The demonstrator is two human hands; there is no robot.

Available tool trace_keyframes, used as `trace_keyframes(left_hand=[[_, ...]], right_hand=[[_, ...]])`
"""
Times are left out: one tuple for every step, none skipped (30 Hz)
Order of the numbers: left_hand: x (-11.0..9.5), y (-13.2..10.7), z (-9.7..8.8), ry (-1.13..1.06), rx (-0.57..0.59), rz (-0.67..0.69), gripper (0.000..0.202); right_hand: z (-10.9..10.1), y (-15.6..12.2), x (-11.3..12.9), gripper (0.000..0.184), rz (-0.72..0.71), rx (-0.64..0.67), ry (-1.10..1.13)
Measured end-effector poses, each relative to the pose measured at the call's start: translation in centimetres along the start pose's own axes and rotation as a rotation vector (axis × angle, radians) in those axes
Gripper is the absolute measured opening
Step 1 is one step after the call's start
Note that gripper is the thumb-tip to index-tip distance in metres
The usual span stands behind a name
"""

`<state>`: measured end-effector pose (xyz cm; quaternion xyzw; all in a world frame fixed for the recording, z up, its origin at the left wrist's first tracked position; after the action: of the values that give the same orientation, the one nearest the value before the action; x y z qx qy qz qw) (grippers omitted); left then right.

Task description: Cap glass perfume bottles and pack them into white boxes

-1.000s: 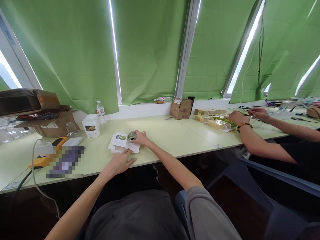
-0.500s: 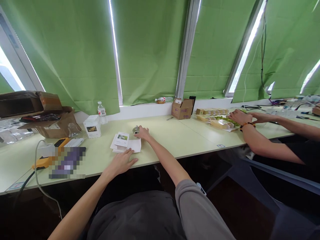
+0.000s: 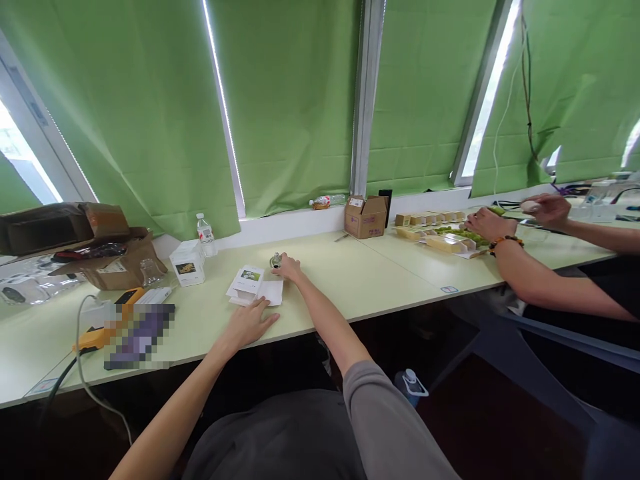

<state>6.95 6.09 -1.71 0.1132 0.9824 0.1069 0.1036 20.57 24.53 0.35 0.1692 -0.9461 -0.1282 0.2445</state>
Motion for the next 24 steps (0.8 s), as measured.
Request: trace_keyframes(left_hand=[[-0.1, 0.2, 0.1, 0.001, 0.002, -0.002, 0.059], [-0.1, 0.4, 0.1, -0.001, 0.004, -0.004, 0.059], [-0.2, 0.6, 0.1, -0.003, 0.006, -0.005, 0.060], [-0.3, 0.8, 0.1, -0.006, 0.009, -0.006, 0.060], [-0.4, 1.0, 0.1, -0.008, 0.011, -0.008, 0.060], [-0.5, 1.1, 0.1, -0.008, 0.011, -0.013, 0.061], [-0.7, 1.3, 0.1, -0.006, 0.012, -0.020, 0.061], [-0.8, 1.5, 0.0, -0.002, 0.012, -0.029, 0.061], [-1.0, 1.6, 0.0, 0.003, 0.013, -0.039, 0.061], [-1.1, 1.7, -0.1, 0.007, 0.013, -0.048, 0.061], [-1.3, 1.7, -0.2, 0.008, 0.011, -0.058, 0.061], [-1.4, 1.6, -0.3, 0.006, 0.006, -0.069, 0.061], [-1.5, 1.5, -0.4, 0.000, -0.002, -0.078, 0.060], [-1.5, 1.3, -0.5, -0.010, -0.014, -0.085, 0.060], [-1.6, 1.1, -0.7, -0.027, -0.032, -0.085, 0.058], [-1.6, 0.8, -0.9, -0.049, -0.056, -0.076, 0.056], [-1.6, 0.5, -1.3, -0.078, -0.090, -0.060, 0.053], [-1.4, 0.3, -1.7, -0.111, -0.134, -0.043, 0.049], [-1.1, 0.1, -2.3, -0.145, -0.185, -0.034, 0.046], [-0.5, -0.1, -2.9, -0.176, -0.243, -0.043, 0.044], [0.3, -0.2, -3.5, -0.196, -0.298, -0.079, 0.043], [1.4, -0.2, -4.1, -0.203, -0.349, -0.129, 0.042], [2.4, -0.2, -4.6, -0.201, -0.397, -0.178, 0.042], [3.4, -0.2, -5.0, -0.201, -0.429, -0.201, 0.043]], right_hand=[[-0.1, -0.1, -0.1, 0.073, 0.000, 0.001, 0.012], [-0.4, -0.1, -0.2, 0.076, 0.001, -0.003, 0.022], [-0.7, -0.2, -0.3, 0.077, 0.004, -0.009, 0.028], [-1.2, -0.3, -0.4, 0.076, 0.008, -0.031, 0.032], [-1.8, -0.4, -0.4, 0.073, 0.011, -0.071, 0.034], [-2.6, -0.6, -0.3, 0.069, 0.008, -0.125, 0.033], [-3.4, -0.7, -0.1, 0.064, -0.004, -0.192, 0.032], [-4.1, -0.9, 0.2, 0.057, -0.025, -0.252, 0.027], [-4.7, -1.1, 0.8, 0.050, -0.054, -0.288, 0.019], [-4.9, -1.2, 1.4, 0.043, -0.079, -0.295, 0.015], [-4.9, -1.3, 2.1, 0.039, -0.101, -0.283, 0.013], [-4.7, -1.4, 2.8, 0.037, -0.120, -0.261, 0.014], [-4.3, -1.5, 3.6, 0.036, -0.137, -0.239, 0.013], [-3.9, -1.6, 4.4, 0.035, -0.155, -0.214, 0.011], [-3.4, -1.8, 5.1, 0.035, -0.170, -0.189, 0.006], [-2.9, -1.9, 5.8, 0.033, -0.189, -0.163, 0.000], [-2.4, -2.1, 6.4, 0.032, -0.205, -0.139, -0.008], [-2.0, -2.3, 6.9, 0.032, -0.221, -0.115, -0.015], [-1.6, -2.5, 7.3, 0.032, -0.235, -0.094, -0.021], [-1.2, -2.7, 7.6, 0.033, -0.244, -0.070, -0.027], [-0.8, -2.9, 7.8, 0.035, -0.248, -0.045, -0.035], [-0.5, -3.1, 7.9, 0.037, -0.248, -0.019, -0.042], [-0.2, -3.3, 8.0, 0.040, -0.244, 0.002, -0.049], [0.1, -3.4, 8.0, 0.042, -0.235, 0.016, -0.056]])
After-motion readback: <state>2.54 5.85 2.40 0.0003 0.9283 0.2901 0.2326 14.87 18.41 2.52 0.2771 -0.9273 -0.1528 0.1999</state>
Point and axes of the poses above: each hand's wrist, its own y-axis towards the middle knuckle, its own z-axis out of the palm, x = y × z, the point moved 6 cm from there along y, towards the middle knuckle, and after that the axes turned 10 degrees about -z, right-handed, at the moved point
